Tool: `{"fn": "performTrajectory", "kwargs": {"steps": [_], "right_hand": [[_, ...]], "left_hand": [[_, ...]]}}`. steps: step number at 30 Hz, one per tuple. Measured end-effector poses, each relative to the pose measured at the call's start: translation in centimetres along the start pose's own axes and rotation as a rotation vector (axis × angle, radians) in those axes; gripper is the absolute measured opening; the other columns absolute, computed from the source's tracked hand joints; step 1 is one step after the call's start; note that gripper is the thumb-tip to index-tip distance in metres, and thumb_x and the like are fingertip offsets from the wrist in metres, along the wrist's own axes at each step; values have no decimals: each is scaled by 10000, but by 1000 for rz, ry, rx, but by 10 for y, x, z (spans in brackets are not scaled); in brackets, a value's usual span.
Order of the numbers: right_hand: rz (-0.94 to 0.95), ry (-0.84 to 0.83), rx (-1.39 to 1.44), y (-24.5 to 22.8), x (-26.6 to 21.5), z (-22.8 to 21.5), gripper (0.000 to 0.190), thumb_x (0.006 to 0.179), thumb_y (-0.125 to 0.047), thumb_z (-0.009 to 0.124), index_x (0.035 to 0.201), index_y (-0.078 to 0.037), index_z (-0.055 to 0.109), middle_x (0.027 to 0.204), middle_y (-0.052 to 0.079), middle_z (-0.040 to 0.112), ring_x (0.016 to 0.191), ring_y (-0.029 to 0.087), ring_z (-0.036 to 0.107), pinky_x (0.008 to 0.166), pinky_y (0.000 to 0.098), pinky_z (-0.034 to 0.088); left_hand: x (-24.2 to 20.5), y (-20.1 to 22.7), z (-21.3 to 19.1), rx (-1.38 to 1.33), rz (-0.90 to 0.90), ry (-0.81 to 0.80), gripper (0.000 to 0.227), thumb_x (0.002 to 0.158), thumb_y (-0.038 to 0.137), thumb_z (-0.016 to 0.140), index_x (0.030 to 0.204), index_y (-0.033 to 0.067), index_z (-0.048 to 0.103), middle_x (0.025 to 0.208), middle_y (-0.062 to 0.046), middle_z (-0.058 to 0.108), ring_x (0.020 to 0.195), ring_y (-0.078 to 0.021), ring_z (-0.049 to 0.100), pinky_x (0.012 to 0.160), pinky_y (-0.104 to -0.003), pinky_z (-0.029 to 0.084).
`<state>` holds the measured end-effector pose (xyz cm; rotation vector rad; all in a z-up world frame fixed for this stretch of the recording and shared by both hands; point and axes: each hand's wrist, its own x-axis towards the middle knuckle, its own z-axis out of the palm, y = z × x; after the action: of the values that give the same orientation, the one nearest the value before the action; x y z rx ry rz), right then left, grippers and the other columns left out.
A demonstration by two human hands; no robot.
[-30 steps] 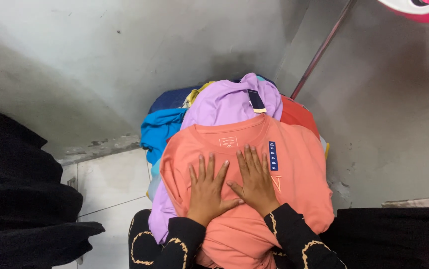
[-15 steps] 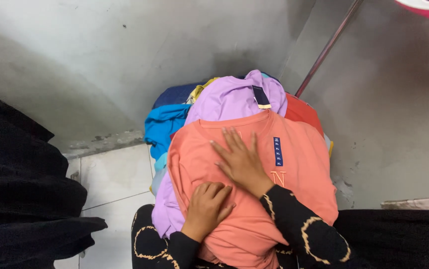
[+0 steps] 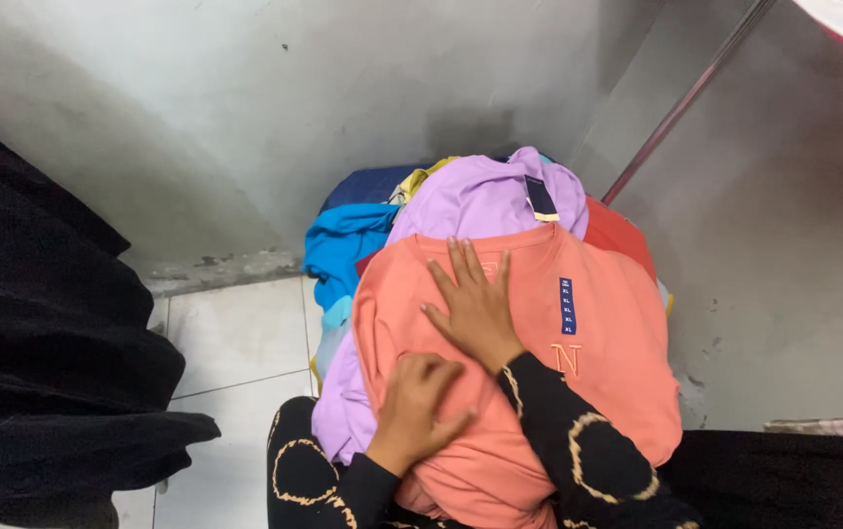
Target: Hanging a black t-shirt onto a hanger and smoothing out other t-shirts in a pile.
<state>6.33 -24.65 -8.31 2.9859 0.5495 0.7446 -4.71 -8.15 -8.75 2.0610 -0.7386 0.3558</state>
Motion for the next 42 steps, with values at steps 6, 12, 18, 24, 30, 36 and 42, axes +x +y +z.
{"fn": "performTrajectory", "kwargs": {"steps": [6, 12, 18, 24, 30, 36, 42], "right_hand": [[22, -53, 99, 0, -56, -22, 917, 803, -672, 650, 1566, -225, 405, 1685, 182, 207, 1564, 362, 159, 1085, 799, 135], [40, 6, 163, 1, -58, -17, 849, 810, -694, 620, 1538, -291, 451, 1647, 162, 336, 1544, 357, 248, 1095, 793, 115], [36, -83, 320, 21, -56, -16, 757, 894, -655, 561, 1537, -271, 450, 1634, 170, 347, 1535, 350, 265, 1119, 766, 103], [213, 193, 191, 111, -11, -28, 276, 1041, -367, 510, 1195, -211, 678, 1196, 44, 629, 1235, 279, 577, 1015, 503, 419], [442, -223, 243, 162, 1, 13, 611, 995, -691, 463, 1506, -356, 459, 1543, 24, 430, 1469, 284, 378, 1082, 786, 275], [443, -108, 449, 134, -1, -45, 540, 1067, -351, 463, 1585, -217, 389, 1640, 226, 308, 1481, 455, 325, 1100, 809, 211], [595, -19, 35, 230, -85, 19, 438, 1113, -497, 456, 1174, -152, 718, 1333, 99, 647, 1335, 347, 559, 1056, 642, 406]], "left_hand": [[-23, -88, 16, 233, -340, 82, 1054, 707, 565, 837, 1551, 151, 361, 1602, -336, 223, 1484, -512, 240, 1182, -570, 237], [15, -74, -14, 151, -483, -190, 1367, 510, 711, 950, 1566, 137, 298, 1601, -428, 84, 1498, -600, 91, 1186, -712, 92], [49, -102, -24, 297, -614, -263, 1117, 704, 730, 773, 1580, 224, 300, 1559, -298, 342, 1469, -481, 358, 1131, -685, 318], [92, -17, -10, 382, -235, 34, 879, 823, 625, 747, 1404, -6, 555, 1320, -312, 606, 1288, -486, 558, 1062, -581, 444], [95, -30, 47, 134, -363, -92, 1050, 781, 677, 739, 1570, 127, 318, 1642, -235, 251, 1543, -471, 139, 1149, -763, 166], [93, -36, 53, 149, -326, -41, 985, 805, 666, 734, 1544, 123, 375, 1627, -252, 288, 1521, -496, 195, 1150, -755, 165], [94, -36, 55, 147, -331, -16, 984, 787, 668, 741, 1540, 140, 390, 1623, -240, 307, 1521, -484, 209, 1153, -751, 169]]}}
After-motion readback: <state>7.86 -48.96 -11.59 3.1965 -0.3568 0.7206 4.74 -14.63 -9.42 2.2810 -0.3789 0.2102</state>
